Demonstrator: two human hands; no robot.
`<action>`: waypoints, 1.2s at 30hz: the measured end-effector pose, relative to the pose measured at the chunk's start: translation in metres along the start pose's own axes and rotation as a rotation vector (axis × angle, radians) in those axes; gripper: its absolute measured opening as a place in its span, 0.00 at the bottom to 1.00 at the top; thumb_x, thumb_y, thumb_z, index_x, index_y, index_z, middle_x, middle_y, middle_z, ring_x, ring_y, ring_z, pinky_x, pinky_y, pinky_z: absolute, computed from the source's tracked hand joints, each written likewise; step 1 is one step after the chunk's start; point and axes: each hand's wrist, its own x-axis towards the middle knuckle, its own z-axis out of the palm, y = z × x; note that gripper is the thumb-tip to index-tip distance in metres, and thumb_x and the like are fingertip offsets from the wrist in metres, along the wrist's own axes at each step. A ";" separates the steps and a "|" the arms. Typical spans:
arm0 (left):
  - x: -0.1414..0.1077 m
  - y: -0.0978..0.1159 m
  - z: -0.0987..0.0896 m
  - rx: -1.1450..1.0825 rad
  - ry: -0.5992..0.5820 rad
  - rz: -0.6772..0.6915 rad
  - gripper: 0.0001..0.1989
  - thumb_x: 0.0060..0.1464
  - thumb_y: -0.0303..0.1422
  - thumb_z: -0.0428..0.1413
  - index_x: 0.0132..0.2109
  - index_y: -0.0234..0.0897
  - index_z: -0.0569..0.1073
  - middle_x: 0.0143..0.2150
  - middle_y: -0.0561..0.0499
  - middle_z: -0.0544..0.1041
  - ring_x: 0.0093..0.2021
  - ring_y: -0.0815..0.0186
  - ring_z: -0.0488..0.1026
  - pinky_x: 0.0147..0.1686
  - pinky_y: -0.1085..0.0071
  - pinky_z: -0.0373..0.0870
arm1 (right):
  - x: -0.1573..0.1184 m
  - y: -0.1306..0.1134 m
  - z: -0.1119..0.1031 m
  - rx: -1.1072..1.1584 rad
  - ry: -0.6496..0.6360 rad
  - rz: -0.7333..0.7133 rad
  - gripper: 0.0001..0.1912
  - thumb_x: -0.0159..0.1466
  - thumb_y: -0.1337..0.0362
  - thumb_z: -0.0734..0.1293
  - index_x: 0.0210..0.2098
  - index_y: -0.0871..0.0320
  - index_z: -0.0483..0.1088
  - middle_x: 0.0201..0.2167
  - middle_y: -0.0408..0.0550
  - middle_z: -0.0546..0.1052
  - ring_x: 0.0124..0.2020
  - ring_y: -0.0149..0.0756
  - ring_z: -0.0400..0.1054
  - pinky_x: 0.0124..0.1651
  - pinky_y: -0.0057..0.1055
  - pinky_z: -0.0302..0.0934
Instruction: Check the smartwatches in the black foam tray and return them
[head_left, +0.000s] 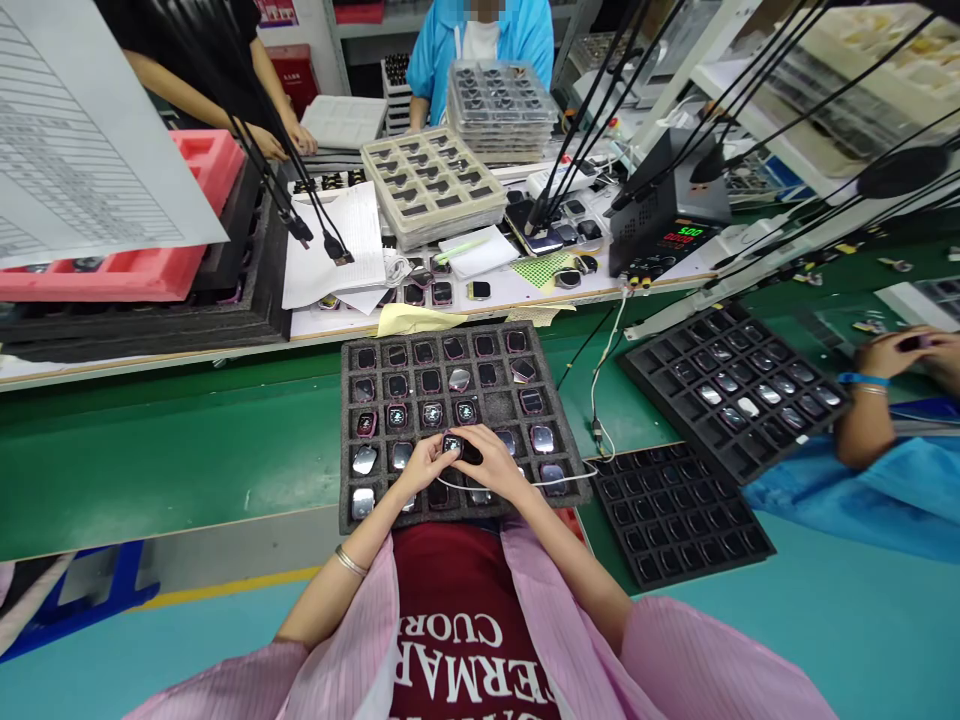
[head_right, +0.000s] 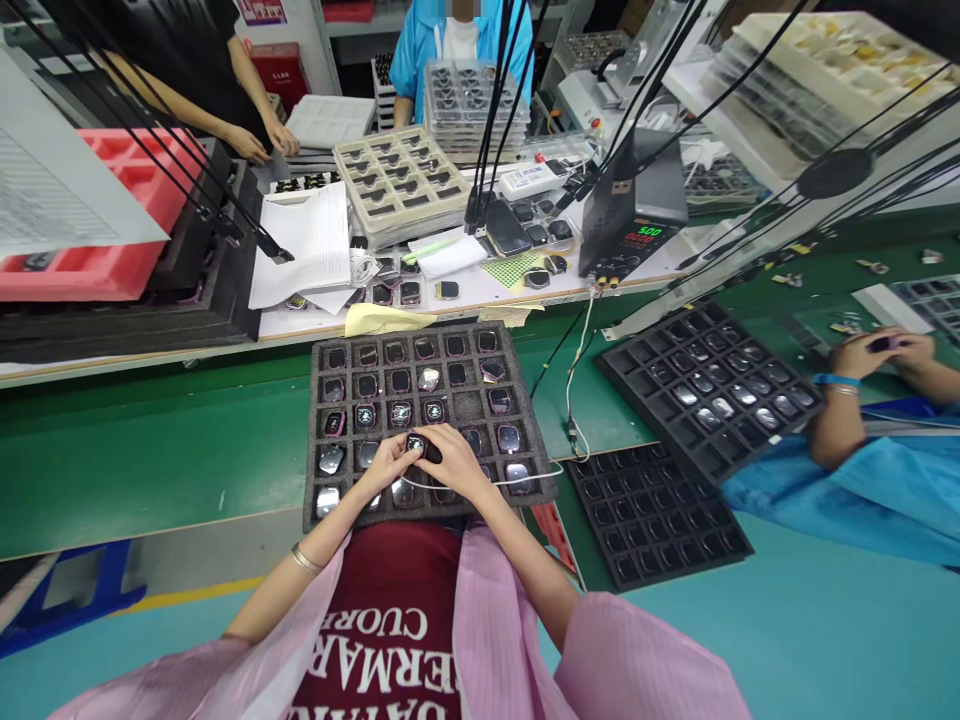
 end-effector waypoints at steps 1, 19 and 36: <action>0.000 0.000 0.000 0.009 -0.005 -0.003 0.23 0.46 0.47 0.63 0.40 0.31 0.75 0.28 0.51 0.74 0.30 0.66 0.69 0.32 0.71 0.65 | 0.000 0.000 0.000 -0.011 0.003 0.002 0.23 0.60 0.65 0.71 0.54 0.52 0.68 0.48 0.51 0.75 0.49 0.46 0.69 0.52 0.46 0.64; 0.002 -0.010 -0.007 0.105 -0.058 0.022 0.26 0.51 0.49 0.58 0.46 0.30 0.74 0.30 0.51 0.74 0.31 0.66 0.69 0.35 0.70 0.67 | -0.001 -0.004 0.009 -0.096 0.048 0.083 0.22 0.59 0.67 0.70 0.52 0.52 0.70 0.45 0.51 0.75 0.47 0.47 0.69 0.51 0.47 0.64; 0.003 -0.019 -0.008 0.166 -0.078 0.080 0.24 0.54 0.46 0.56 0.48 0.29 0.73 0.42 0.44 0.77 0.45 0.58 0.72 0.50 0.62 0.67 | -0.002 -0.001 0.009 0.020 0.091 0.093 0.22 0.56 0.70 0.71 0.50 0.53 0.72 0.45 0.50 0.76 0.47 0.44 0.69 0.51 0.44 0.65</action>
